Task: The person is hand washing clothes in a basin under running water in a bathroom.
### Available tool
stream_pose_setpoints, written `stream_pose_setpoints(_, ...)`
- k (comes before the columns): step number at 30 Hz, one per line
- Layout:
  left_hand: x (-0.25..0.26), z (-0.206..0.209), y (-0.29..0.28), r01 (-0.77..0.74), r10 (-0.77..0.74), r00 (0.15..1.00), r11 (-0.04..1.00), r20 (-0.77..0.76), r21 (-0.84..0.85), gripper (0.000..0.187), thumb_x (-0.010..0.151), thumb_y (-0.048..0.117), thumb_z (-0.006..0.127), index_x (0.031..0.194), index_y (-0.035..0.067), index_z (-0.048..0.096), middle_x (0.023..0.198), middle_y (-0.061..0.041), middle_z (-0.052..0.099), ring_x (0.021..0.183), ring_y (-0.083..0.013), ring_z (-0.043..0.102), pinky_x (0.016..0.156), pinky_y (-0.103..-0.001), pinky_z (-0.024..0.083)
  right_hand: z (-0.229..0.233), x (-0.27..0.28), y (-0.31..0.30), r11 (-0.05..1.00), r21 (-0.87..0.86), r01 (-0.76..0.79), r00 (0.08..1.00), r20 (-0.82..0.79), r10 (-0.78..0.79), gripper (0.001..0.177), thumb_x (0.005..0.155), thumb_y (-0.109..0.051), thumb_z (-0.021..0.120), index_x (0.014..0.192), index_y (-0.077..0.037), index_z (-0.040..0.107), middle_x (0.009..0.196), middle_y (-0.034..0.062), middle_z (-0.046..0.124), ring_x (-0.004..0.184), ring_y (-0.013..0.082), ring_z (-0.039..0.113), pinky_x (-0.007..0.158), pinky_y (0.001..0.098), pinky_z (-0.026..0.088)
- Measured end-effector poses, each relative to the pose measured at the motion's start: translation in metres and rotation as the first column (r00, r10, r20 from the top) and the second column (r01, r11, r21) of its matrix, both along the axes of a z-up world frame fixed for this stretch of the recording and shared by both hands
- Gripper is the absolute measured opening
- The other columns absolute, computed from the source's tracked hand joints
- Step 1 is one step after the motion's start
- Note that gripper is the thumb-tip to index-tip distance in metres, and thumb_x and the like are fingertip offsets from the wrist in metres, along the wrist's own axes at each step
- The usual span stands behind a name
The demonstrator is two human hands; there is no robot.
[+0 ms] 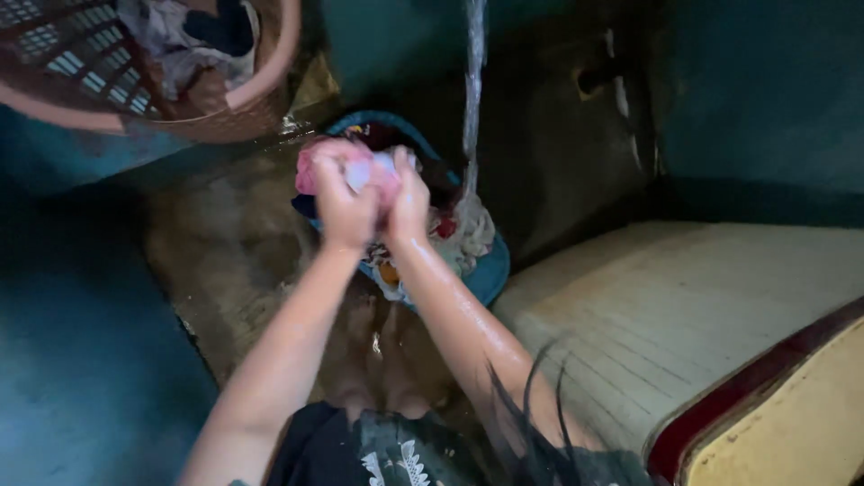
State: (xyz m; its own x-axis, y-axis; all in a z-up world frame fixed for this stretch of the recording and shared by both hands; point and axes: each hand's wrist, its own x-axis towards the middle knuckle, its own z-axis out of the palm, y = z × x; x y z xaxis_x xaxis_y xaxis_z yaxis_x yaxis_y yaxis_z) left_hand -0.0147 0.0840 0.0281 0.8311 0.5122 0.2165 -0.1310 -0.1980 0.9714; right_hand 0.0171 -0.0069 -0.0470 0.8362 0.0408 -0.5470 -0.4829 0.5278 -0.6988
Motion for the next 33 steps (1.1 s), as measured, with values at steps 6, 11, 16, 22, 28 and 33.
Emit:
stream_pose_setpoints(6, -0.016, 0.078, 0.095, -0.123, 0.117, 0.992, 0.985, 0.053, 0.125, 0.059, 0.122, 0.046, 0.044, 0.165, 0.009, 0.027, 0.172, -0.014, 0.022, 0.16, -0.0271, 0.025, 0.135, -0.04, 0.021, 0.159, 0.055, 0.105, 0.832, 0.506, -0.227, 0.964, 0.237, 0.119, 0.071, 0.109, -0.061, 0.037, 0.158, -0.01, 0.034, 0.154, 0.0138, 0.046, 0.143, 0.0301, 0.041, 0.112, 0.0487, 0.041)
stream_pose_setpoints(11, -0.022, 0.058, 0.072, -0.012, 0.023, 0.999, 0.961, -0.038, 0.278, 0.054, 0.119, 0.042, 0.045, 0.164, 0.013, 0.04, 0.175, -0.013, 0.022, 0.161, -0.029, 0.023, 0.135, -0.04, 0.019, 0.133, 0.013, 0.069, 0.905, 0.302, -0.299, 0.937, 0.272, 0.219, 0.067, 0.107, -0.05, 0.044, 0.162, -0.015, 0.027, 0.16, 0.0141, 0.04, 0.149, 0.0314, 0.039, 0.116, 0.0507, 0.041)
stream_pose_setpoints(16, -0.074, -0.111, 0.01, 0.282, -0.217, 0.909, 0.949, -0.355, 0.141, 0.05, 0.107, 0.02, 0.063, 0.151, 0.001, 0.049, 0.162, -0.024, 0.038, 0.152, -0.0379, 0.036, 0.126, -0.045, 0.028, -0.162, -0.137, -0.073, 0.985, -0.121, -0.121, 0.986, -0.132, 0.105, 0.047, 0.096, -0.028, 0.065, 0.14, -0.012, 0.058, 0.129, 0.0054, 0.066, 0.111, 0.0215, 0.067, 0.092, 0.0345, 0.055)
stream_pose_setpoints(22, -0.148, -0.285, -0.033, 0.429, -0.293, 0.678, 0.903, -0.674, 0.038, 0.055, 0.094, 0.031, 0.07, 0.141, 0.005, 0.057, 0.141, -0.022, 0.057, 0.132, -0.0415, 0.052, 0.11, -0.047, 0.042, -0.308, -0.155, -0.208, 0.116, -0.831, -0.544, 0.799, -0.47, 0.376, 0.044, 0.082, -0.021, 0.077, 0.124, -0.008, 0.073, 0.117, 0.021, 0.075, 0.108, 0.0344, 0.07, 0.091, 0.0426, 0.055)
stream_pose_setpoints(28, -0.154, -0.375, -0.06, 0.55, -0.332, 0.481, 0.835, -0.811, -0.016, 0.048, 0.087, 0.025, 0.067, 0.133, 0.011, 0.066, 0.128, -0.019, 0.068, 0.121, -0.0406, 0.061, 0.102, -0.049, 0.051, -0.428, -0.123, -0.216, 0.554, -0.673, -0.49, 0.777, -0.047, 0.628, 0.08, 0.063, -0.019, 0.089, 0.132, -0.005, 0.049, 0.114, 0.0132, 0.064, 0.101, 0.029, 0.064, 0.087, 0.0415, 0.054)
stream_pose_setpoints(33, -0.174, -0.443, -0.079, 0.522, -0.397, 0.516, 0.848, -0.759, -0.09, 0.052, 0.086, 0.023, 0.063, 0.136, 0.007, 0.065, 0.135, -0.022, 0.065, 0.122, -0.0417, 0.061, 0.103, -0.049, 0.05, -0.478, -0.149, -0.177, 0.242, -0.782, -0.574, 0.762, -0.401, 0.508, 0.032, 0.083, -0.016, 0.081, 0.104, -0.004, 0.06, 0.088, 0.0068, 0.06, 0.078, 0.0188, 0.059, 0.07, 0.0423, 0.05)
